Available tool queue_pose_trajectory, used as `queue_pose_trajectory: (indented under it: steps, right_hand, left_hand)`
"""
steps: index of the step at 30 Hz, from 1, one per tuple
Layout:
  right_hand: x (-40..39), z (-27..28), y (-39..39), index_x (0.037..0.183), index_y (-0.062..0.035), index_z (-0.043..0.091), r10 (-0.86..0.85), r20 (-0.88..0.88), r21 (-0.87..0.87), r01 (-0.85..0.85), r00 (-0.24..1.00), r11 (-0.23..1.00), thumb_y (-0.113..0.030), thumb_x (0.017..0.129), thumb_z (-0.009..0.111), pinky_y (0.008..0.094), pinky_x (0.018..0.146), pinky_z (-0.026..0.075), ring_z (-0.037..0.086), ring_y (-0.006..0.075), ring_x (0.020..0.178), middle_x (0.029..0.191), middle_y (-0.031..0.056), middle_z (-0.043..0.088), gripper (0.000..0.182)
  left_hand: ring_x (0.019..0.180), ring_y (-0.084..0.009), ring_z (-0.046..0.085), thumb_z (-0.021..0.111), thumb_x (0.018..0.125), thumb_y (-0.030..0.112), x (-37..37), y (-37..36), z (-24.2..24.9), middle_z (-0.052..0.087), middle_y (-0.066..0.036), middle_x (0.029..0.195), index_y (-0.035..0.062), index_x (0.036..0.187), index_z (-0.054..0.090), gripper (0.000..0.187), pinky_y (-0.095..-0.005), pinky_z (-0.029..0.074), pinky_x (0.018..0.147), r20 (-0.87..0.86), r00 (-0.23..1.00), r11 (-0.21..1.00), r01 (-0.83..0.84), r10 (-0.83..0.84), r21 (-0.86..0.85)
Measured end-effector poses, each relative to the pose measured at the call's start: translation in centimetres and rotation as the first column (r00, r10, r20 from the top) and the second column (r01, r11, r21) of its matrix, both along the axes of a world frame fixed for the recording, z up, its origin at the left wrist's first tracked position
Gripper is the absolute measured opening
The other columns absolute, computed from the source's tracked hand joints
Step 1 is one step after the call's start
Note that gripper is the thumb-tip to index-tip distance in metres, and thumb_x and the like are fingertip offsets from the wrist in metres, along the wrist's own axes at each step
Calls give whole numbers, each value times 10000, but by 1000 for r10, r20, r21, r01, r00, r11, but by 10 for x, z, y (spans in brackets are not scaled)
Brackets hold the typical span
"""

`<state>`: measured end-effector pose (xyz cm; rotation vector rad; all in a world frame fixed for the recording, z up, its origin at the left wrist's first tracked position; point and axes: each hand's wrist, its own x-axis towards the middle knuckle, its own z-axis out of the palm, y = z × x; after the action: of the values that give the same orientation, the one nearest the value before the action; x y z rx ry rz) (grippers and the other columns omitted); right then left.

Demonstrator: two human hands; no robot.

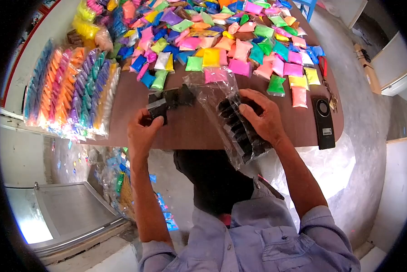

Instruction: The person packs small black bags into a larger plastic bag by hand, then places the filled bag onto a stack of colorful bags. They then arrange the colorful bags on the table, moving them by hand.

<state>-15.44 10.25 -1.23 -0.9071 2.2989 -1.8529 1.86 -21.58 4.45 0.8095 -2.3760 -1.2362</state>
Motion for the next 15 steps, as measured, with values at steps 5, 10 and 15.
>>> queue_pose_trajectory:
  steps: [5,10,15]
  right_hand:
    - [0,2,0,1330,-15,743,-4,-7,9,4,1000,1000,-192,976,791,398,1055,565,740,324,1228,1329,189,765,399]
    - [-1,2,1,1329,-13,744,11,-11,7,-11,1000,1000,-191,978,797,389,1054,567,747,310,1213,1325,186,767,397]
    - [0,2,0,1325,-14,743,4,-6,-24,-4,1000,1000,-182,975,798,385,1041,572,751,305,1192,1310,180,770,392]
  left_hand:
    - [745,-90,656,843,898,103,-34,47,10,721,-5,900,-5,1136,732,284,-265,535,674,-142,989,980,58,-30,192]
    - [785,-77,663,830,912,61,-74,81,-10,725,4,905,-1,1151,726,268,-267,544,703,-245,967,948,142,-72,284]
    - [852,-99,687,808,936,40,-84,93,-30,758,-15,968,8,1174,771,243,-285,563,764,-311,936,945,238,-162,225]
